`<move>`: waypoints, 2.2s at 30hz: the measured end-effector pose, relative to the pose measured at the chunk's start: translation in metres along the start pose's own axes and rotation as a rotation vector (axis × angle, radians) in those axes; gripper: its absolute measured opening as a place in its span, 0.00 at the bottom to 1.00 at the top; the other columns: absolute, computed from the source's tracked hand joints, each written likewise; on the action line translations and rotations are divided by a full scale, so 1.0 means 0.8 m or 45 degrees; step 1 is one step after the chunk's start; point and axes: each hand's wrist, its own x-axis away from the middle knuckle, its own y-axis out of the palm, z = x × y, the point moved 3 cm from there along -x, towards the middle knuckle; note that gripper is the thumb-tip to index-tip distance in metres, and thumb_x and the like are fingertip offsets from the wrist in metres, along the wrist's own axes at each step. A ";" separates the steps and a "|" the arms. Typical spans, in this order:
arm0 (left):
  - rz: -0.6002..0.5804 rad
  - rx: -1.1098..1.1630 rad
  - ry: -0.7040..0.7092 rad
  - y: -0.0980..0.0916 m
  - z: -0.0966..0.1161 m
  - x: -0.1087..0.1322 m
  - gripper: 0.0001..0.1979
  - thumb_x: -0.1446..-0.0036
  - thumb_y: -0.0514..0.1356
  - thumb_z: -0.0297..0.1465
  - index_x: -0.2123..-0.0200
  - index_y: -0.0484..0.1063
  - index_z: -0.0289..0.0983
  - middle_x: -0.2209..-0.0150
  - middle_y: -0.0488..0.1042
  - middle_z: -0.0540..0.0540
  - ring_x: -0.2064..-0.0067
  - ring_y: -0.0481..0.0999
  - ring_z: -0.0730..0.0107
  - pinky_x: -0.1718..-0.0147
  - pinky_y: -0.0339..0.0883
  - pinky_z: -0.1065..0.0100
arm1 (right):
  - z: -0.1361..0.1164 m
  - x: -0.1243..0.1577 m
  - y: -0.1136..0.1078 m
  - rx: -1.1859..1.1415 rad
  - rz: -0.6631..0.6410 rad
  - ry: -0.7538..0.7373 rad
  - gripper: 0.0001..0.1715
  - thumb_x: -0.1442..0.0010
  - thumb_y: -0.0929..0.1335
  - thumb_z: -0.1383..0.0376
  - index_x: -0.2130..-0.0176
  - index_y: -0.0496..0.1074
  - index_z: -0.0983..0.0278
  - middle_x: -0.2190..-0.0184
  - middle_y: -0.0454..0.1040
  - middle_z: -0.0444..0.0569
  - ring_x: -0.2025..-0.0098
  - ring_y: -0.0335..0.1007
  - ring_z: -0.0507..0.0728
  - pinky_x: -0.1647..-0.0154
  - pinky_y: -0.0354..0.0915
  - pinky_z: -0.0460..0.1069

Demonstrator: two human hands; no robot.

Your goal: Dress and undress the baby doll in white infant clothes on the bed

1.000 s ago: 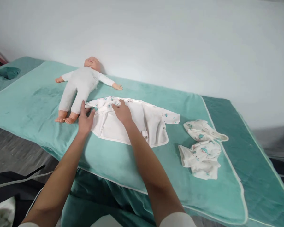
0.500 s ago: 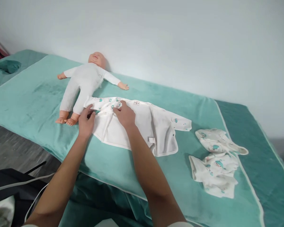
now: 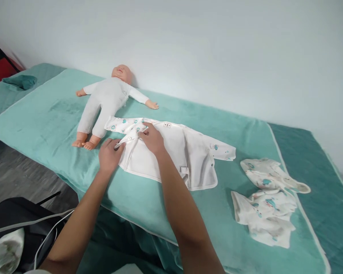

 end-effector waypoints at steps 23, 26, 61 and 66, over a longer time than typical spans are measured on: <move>0.340 0.405 -0.013 -0.001 -0.018 0.000 0.13 0.34 0.56 0.31 0.48 0.73 0.36 0.59 0.74 0.43 0.56 0.76 0.64 0.53 0.72 0.62 | -0.010 -0.003 0.008 -0.913 -0.076 -0.129 0.36 0.40 0.72 0.51 0.36 0.66 0.52 0.33 0.71 0.50 0.32 0.68 0.59 0.33 0.67 0.58; 0.409 0.286 0.072 -0.006 -0.016 0.002 0.11 0.35 0.55 0.27 0.52 0.74 0.37 0.56 0.75 0.41 0.51 0.75 0.60 0.48 0.70 0.57 | -0.012 0.000 0.018 -0.584 -0.088 -0.246 0.30 0.39 0.71 0.55 0.39 0.72 0.55 0.32 0.69 0.49 0.27 0.61 0.60 0.24 0.55 0.59; -0.188 0.358 -0.144 -0.103 -0.146 -0.143 0.30 0.42 0.64 0.37 0.36 0.69 0.37 0.36 0.71 0.36 0.35 0.70 0.48 0.35 0.64 0.46 | -0.072 -0.220 0.006 0.109 0.257 -0.245 0.31 0.36 0.69 0.55 0.40 0.66 0.68 0.37 0.68 0.63 0.35 0.66 0.65 0.31 0.61 0.62; -0.251 0.572 -0.185 -0.073 -0.141 -0.193 0.32 0.40 0.65 0.44 0.35 0.68 0.40 0.36 0.73 0.39 0.34 0.70 0.47 0.30 0.58 0.44 | -0.083 -0.347 0.063 0.117 0.119 -0.191 0.41 0.36 0.68 0.41 0.41 0.66 0.70 0.42 0.72 0.69 0.36 0.67 0.72 0.32 0.59 0.70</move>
